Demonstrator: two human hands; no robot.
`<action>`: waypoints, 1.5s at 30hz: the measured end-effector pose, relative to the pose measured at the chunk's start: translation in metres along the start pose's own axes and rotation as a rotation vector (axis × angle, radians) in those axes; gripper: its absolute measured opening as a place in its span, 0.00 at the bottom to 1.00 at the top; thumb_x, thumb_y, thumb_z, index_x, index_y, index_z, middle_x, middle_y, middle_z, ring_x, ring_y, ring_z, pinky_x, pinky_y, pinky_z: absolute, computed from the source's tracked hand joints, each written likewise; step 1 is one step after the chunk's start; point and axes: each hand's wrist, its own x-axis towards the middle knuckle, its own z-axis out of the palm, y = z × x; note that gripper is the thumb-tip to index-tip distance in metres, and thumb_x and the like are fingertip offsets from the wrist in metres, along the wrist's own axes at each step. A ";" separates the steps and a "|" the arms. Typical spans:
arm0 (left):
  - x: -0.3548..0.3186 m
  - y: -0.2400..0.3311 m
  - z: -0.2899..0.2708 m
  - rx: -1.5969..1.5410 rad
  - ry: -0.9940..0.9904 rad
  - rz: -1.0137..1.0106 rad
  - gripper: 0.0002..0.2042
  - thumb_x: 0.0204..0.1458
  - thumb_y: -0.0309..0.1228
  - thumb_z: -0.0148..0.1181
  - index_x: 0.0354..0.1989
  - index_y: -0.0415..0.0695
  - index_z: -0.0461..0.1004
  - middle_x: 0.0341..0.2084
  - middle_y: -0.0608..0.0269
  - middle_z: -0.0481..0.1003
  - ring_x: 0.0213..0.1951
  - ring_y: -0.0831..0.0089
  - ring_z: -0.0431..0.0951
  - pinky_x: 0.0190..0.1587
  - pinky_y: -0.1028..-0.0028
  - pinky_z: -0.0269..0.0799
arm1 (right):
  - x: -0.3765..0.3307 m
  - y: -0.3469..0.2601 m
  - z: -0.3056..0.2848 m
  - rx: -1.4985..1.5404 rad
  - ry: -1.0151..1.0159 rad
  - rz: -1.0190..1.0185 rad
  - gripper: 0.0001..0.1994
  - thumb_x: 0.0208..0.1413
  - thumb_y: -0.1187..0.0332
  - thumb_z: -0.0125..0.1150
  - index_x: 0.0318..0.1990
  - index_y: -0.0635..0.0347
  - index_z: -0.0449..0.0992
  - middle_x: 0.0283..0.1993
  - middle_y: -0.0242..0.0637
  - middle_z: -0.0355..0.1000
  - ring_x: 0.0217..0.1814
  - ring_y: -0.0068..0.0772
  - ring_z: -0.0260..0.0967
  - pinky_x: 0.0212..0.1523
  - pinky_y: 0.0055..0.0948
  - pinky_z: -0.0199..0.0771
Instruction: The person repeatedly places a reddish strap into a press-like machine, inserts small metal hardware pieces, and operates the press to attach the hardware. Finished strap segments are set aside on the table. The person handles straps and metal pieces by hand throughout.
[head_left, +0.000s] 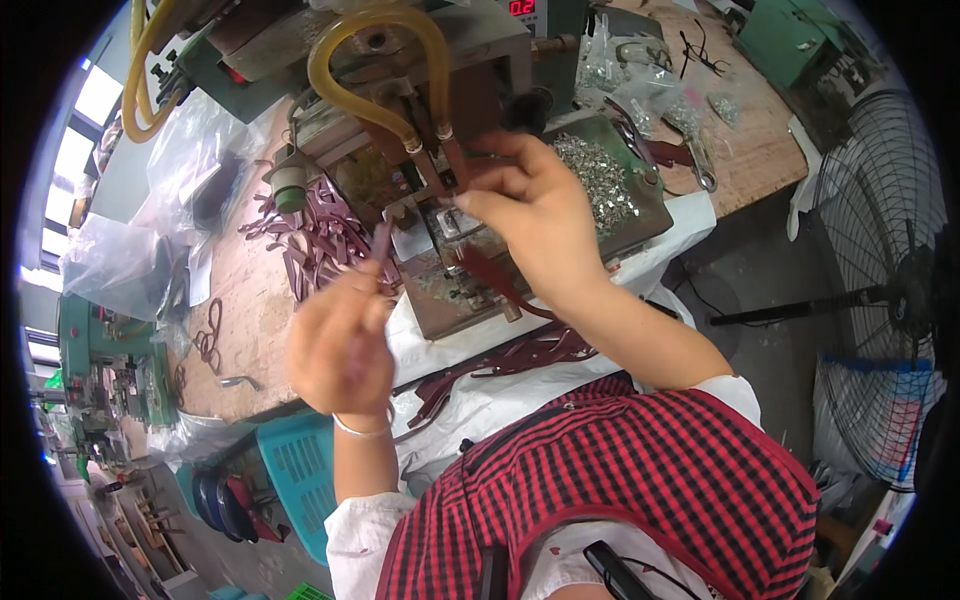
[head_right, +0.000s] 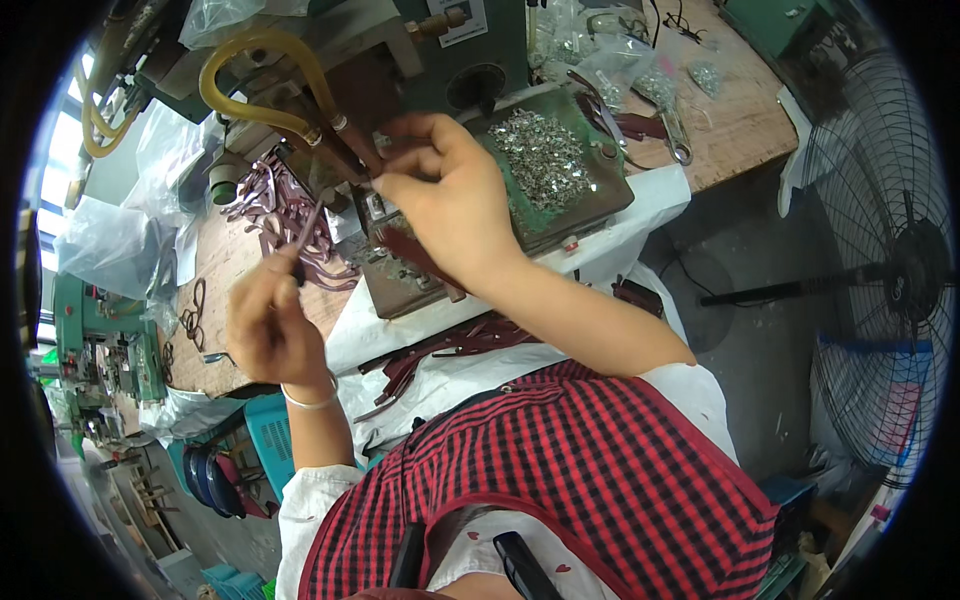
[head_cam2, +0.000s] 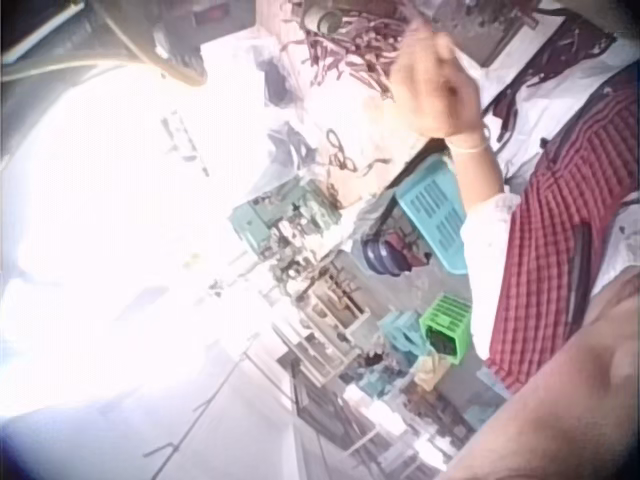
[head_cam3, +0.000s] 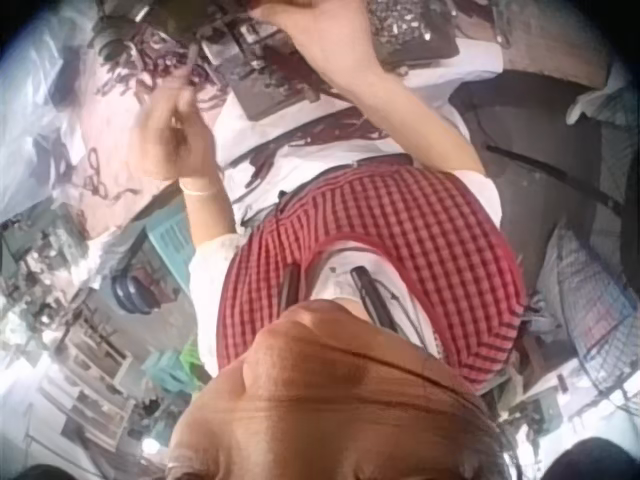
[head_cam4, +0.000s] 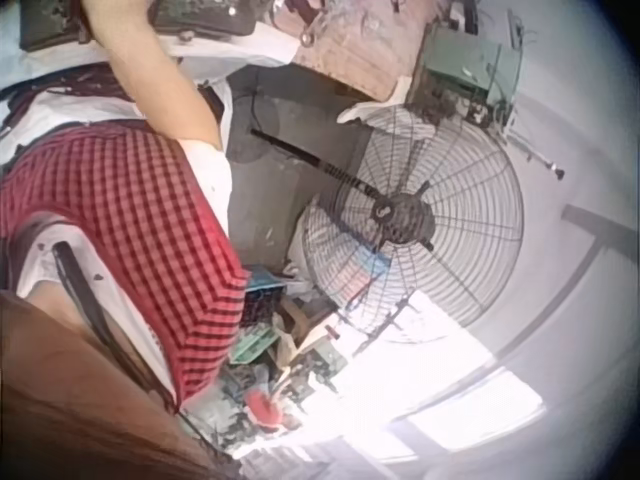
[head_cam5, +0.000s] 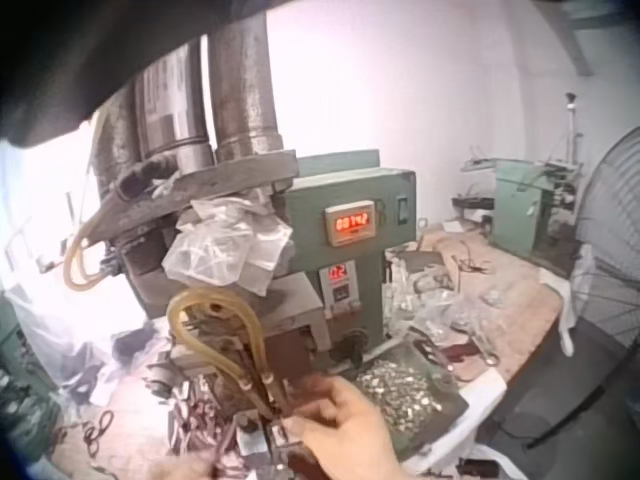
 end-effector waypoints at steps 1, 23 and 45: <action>-0.001 0.004 0.002 -0.025 -0.051 0.067 0.06 0.58 0.18 0.63 0.42 0.31 0.77 0.36 0.40 0.81 0.35 0.61 0.82 0.40 0.67 0.81 | -0.011 -0.008 0.001 -0.057 -0.001 -0.009 0.23 0.57 0.80 0.62 0.60 0.69 0.68 0.49 0.38 0.77 0.50 0.24 0.74 0.53 0.25 0.72; -0.007 0.019 0.054 -0.041 -0.160 0.270 0.13 0.44 0.27 0.75 0.40 0.43 0.81 0.40 0.58 0.83 0.20 0.76 0.74 0.22 0.76 0.66 | 0.051 0.070 -0.144 -1.511 -0.157 -0.680 0.12 0.50 0.69 0.66 0.43 0.59 0.76 0.58 0.42 0.74 0.66 0.48 0.68 0.53 0.46 0.75; -0.092 -0.166 -0.030 0.484 -0.953 0.153 0.08 0.52 0.22 0.57 0.40 0.37 0.77 0.45 0.49 0.76 0.47 0.50 0.76 0.50 0.57 0.73 | 0.011 0.049 -0.167 -1.287 0.321 -0.558 0.09 0.53 0.65 0.68 0.40 0.56 0.84 0.38 0.44 0.80 0.41 0.51 0.78 0.44 0.44 0.76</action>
